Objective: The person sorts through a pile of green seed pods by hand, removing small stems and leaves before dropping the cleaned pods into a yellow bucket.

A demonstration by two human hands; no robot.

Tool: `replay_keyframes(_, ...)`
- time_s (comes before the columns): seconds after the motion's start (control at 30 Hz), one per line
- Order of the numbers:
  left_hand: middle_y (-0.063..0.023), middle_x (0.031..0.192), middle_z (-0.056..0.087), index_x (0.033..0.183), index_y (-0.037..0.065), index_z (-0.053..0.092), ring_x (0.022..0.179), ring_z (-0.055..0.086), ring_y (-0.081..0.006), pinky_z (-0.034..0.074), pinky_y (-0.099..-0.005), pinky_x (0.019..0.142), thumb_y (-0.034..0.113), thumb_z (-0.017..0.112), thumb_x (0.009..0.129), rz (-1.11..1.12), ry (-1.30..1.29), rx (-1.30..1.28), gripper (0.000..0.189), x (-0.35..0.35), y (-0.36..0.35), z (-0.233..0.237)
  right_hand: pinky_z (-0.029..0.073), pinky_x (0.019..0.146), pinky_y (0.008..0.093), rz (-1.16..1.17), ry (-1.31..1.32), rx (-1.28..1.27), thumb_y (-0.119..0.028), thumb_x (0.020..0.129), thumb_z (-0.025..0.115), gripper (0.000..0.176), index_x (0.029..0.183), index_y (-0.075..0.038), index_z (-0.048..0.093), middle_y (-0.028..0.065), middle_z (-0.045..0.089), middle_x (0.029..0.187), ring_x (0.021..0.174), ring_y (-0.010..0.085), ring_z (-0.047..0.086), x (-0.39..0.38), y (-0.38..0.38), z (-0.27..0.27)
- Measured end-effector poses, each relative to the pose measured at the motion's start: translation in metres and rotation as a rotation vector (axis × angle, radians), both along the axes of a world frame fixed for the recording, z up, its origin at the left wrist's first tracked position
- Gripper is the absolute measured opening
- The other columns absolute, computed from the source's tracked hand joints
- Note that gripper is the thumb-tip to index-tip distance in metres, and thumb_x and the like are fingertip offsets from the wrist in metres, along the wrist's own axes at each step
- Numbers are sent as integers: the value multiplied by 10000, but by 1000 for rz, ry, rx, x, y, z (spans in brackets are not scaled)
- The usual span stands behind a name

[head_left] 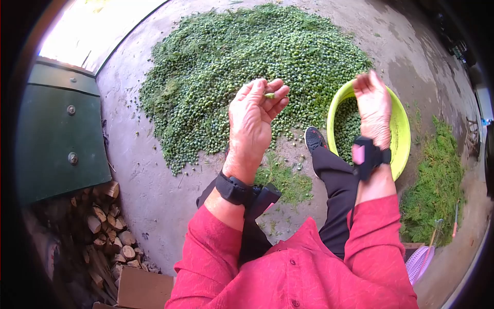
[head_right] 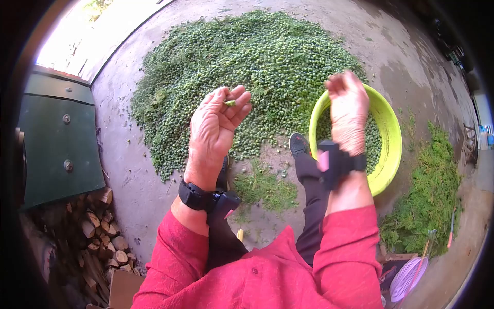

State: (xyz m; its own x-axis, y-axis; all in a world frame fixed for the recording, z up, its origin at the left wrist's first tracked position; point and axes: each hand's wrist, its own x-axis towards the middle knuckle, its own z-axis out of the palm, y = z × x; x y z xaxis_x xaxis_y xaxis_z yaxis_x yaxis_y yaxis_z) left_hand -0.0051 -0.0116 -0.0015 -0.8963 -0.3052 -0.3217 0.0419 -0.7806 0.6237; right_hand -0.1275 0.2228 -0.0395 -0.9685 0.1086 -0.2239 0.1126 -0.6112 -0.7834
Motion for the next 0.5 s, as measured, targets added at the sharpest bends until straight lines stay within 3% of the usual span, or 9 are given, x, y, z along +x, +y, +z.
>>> replay_keyframes(0.03, -143, 983, 635, 997, 24, 515, 870, 651, -248, 554, -366, 763, 162, 499, 948, 0, 4, -2, 148, 0, 1, 0, 497, 719, 263, 98, 125, 234, -131, 852, 640, 143, 971, -54, 632, 46, 632, 868, 728, 168, 602, 17, -37, 31)
replay_keyframes(0.1, -152, 978, 635, 995, 15, 515, 864, 652, -247, 556, -361, 765, 157, 498, 947, 7, 0, 1, 151, 1, 2, -1, 512, 696, 278, 409, 289, 534, -100, 805, 676, 121, 920, -67, 655, 36, 602, 864, 738, 145, 604, 46, -78, 62)
replay_keyframes(0.17, -157, 972, 637, 996, 9, 518, 853, 654, -242, 559, -344, 743, 153, 499, 946, -7, 57, 25, 154, 1, 1, -5, 517, 686, 282, 503, 682, 818, -86, 753, 708, 193, 937, -71, 653, 55, 580, 895, 736, 146, 608, 65, -100, 55)
replay_keyframes(0.23, -140, 930, 639, 983, 5, 526, 790, 655, -226, 562, -327, 689, 144, 502, 943, 8, 51, 19, 146, 0, 1, -6, 505, 698, 279, 437, 775, 932, -89, 712, 727, 219, 918, -65, 657, 74, 567, 923, 772, 146, 602, 81, -116, 49)
replay_keyframes(0.3, -104, 875, 634, 973, 11, 542, 718, 646, -199, 557, -307, 636, 132, 517, 934, 10, 41, 3, 130, -1, 1, -9, 496, 735, 308, 491, 679, 900, -90, 695, 724, 193, 873, -51, 660, 97, 559, 961, 849, 194, 594, 83, -120, 42)
replay_keyframes(0.4, -77, 836, 626, 958, 18, 560, 679, 632, -167, 551, -289, 615, 120, 536, 922, 6, 22, 35, 111, 0, 1, -8, 473, 811, 371, 390, 783, 1043, -74, 693, 692, 194, 883, -45, 661, 124, 564, 978, 948, 288, 560, 79, -120, 39)
replay_keyframes(0.5, -67, 828, 626, 950, 22, 567, 682, 630, -148, 540, -269, 607, 116, 548, 914, -29, 40, -29, 102, 0, -1, -13, 468, 815, 372, 396, 823, 1066, -86, 701, 690, 187, 880, -40, 660, 126, 571, 979, 947, 286, 558, 78, -121, 37)
